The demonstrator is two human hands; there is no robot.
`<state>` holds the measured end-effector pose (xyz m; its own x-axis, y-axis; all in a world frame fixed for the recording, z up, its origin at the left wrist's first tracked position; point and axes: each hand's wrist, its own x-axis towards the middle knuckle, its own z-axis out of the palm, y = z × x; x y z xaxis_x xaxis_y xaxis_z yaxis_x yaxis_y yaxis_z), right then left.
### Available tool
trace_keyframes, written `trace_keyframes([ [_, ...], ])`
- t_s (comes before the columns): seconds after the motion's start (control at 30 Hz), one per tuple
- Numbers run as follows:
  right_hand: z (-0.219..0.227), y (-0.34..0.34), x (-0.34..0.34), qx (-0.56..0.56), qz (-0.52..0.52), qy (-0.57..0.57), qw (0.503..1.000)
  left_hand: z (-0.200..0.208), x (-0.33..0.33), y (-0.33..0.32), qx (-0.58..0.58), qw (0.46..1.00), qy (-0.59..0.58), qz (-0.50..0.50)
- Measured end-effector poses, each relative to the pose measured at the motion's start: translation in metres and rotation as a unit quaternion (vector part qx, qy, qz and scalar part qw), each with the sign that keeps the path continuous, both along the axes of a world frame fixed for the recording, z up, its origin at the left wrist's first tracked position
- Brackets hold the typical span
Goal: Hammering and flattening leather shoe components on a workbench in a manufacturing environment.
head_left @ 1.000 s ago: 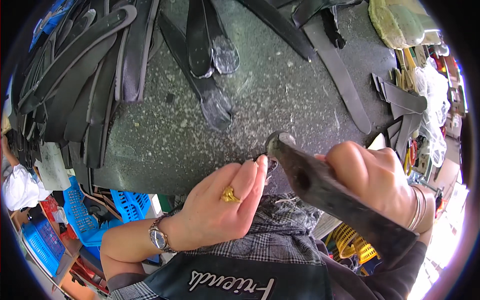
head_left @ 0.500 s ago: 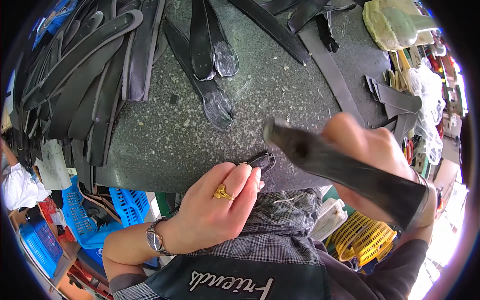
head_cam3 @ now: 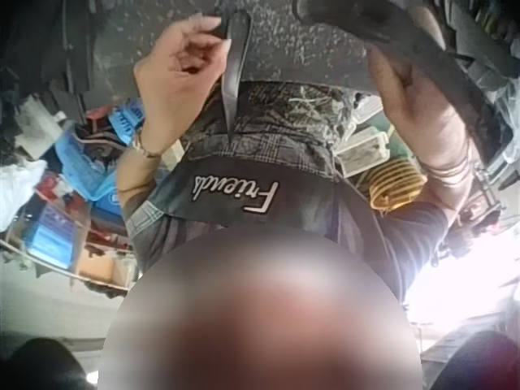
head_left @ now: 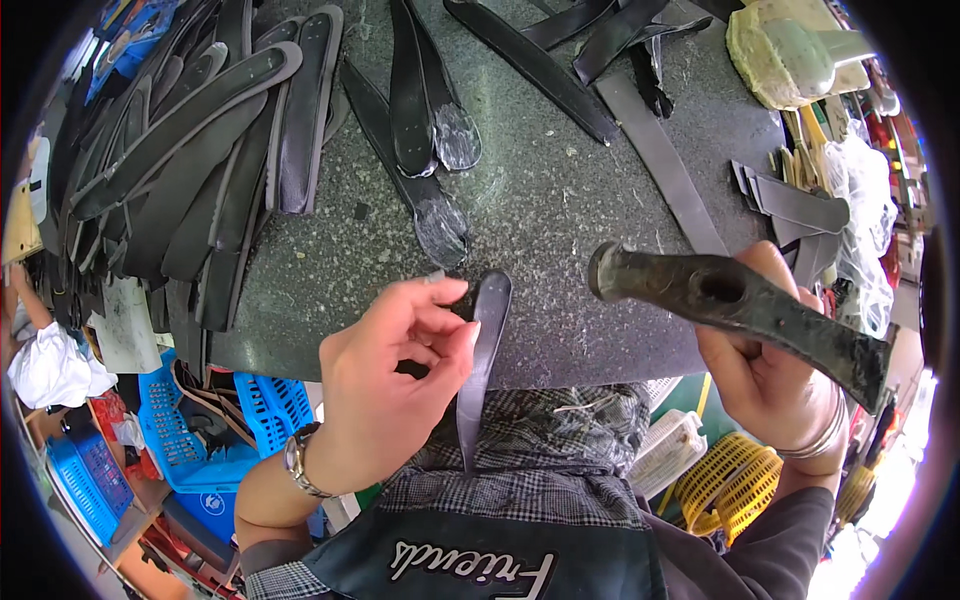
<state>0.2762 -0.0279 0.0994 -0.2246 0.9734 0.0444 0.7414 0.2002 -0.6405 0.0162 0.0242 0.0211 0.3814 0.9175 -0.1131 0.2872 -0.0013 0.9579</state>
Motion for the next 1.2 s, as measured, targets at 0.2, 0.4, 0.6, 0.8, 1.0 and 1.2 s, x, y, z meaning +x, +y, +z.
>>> trace_keyframes([
  [0.2, 0.001, -0.003, -0.004, -0.065, -0.072, -0.002, 0.995, -0.001, 0.000, 0.003, 0.017, 0.999, 0.046, -0.016],
  [0.4, -0.001, -0.005, 0.002, -0.049, -0.031, -0.060, 0.996, 0.001, -0.001, 0.003, 0.030, 0.998, 0.058, -0.019],
  [0.6, -0.002, -0.016, 0.007, -0.031, -0.105, 0.041, 0.993, 0.047, -0.009, 0.003, 0.472, 0.854, 0.162, -0.149],
  [0.8, 0.009, -0.008, -0.005, -0.072, 0.008, -0.108, 0.992, -0.001, 0.017, -0.022, 0.477, 0.825, 0.218, -0.210],
  [1.0, -0.011, -0.021, -0.015, -0.064, 0.085, -0.188, 0.976, 0.009, 0.021, -0.015, 0.408, 0.866, 0.215, -0.194],
  [1.2, -0.020, -0.027, -0.018, -0.029, 0.096, -0.225, 0.969, 0.000, 0.034, 0.021, 0.360, 0.889, 0.186, -0.213],
])
